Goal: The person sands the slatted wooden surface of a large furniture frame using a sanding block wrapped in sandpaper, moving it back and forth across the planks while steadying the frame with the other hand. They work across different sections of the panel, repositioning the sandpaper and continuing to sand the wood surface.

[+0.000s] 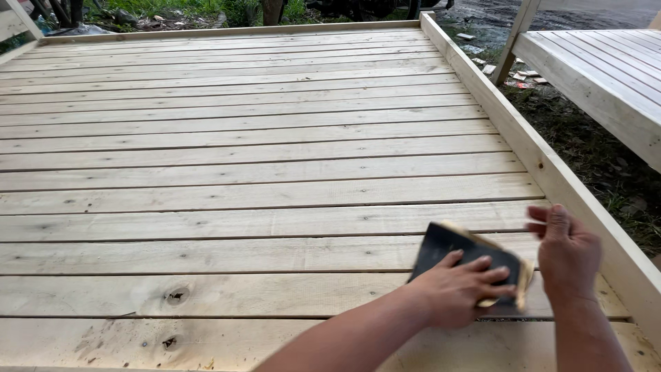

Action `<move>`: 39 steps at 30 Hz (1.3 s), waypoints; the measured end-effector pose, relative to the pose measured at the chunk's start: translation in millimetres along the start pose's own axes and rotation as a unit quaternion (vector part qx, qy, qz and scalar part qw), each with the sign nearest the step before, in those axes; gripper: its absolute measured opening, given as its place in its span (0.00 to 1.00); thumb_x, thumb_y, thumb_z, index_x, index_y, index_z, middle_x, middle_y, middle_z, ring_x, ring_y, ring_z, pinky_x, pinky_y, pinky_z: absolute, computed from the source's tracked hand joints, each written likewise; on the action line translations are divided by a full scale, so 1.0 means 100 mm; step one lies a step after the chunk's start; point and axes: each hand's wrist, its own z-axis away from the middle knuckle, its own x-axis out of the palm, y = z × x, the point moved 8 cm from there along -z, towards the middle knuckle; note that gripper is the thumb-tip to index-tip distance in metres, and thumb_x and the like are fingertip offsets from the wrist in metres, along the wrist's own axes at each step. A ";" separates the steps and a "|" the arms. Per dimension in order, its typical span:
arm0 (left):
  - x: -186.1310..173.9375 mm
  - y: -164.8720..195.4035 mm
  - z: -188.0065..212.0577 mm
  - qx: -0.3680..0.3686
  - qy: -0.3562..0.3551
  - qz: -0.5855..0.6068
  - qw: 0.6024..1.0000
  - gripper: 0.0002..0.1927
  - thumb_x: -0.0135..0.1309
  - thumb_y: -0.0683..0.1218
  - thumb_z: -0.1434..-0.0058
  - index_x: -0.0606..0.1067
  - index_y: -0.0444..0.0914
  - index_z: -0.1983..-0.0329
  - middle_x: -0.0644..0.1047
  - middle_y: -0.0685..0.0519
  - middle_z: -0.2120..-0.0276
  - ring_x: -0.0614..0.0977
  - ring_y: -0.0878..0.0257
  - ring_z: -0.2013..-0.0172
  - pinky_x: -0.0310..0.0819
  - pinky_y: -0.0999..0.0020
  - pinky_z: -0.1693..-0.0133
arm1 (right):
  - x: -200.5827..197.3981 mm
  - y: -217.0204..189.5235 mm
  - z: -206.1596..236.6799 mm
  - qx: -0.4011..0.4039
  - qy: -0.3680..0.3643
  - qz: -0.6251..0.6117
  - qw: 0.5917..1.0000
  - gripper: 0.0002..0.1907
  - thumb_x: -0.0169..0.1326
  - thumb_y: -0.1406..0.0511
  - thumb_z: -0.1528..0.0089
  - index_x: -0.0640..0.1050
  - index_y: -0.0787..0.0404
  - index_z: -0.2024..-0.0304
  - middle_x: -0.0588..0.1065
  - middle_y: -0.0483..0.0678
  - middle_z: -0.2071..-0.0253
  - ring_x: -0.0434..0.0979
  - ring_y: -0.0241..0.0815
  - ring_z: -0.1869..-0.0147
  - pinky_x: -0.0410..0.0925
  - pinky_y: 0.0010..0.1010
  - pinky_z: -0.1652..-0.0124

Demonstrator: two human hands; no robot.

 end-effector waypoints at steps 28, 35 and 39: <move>0.44 0.37 -0.32 0.009 -0.059 0.026 0.998 0.35 0.44 0.49 0.36 0.57 0.50 0.24 0.53 0.56 0.23 0.47 0.57 0.23 0.37 0.39 0.29 | -1.30 0.16 -0.23 -0.019 -0.015 -0.230 0.973 0.37 0.23 0.48 0.17 0.73 0.72 0.44 0.75 0.66 0.43 0.75 0.62 0.36 0.66 0.55 0.29; 0.30 0.76 -0.97 0.020 -0.034 0.020 0.999 0.35 0.45 0.48 0.37 0.57 0.51 0.24 0.52 0.57 0.23 0.48 0.56 0.23 0.37 0.39 0.29 | -1.38 0.29 -0.25 -0.013 -0.018 -0.267 0.963 0.36 0.20 0.50 0.16 0.73 0.71 0.45 0.76 0.66 0.44 0.76 0.62 0.36 0.67 0.57 0.28; 0.35 0.52 -0.23 0.027 -0.079 0.073 0.994 0.37 0.45 0.45 0.40 0.58 0.50 0.24 0.53 0.55 0.23 0.47 0.56 0.22 0.34 0.38 0.29 | -1.32 0.12 -0.18 -0.018 -0.007 -0.235 0.972 0.37 0.20 0.51 0.17 0.74 0.73 0.44 0.76 0.64 0.46 0.77 0.62 0.33 0.69 0.56 0.30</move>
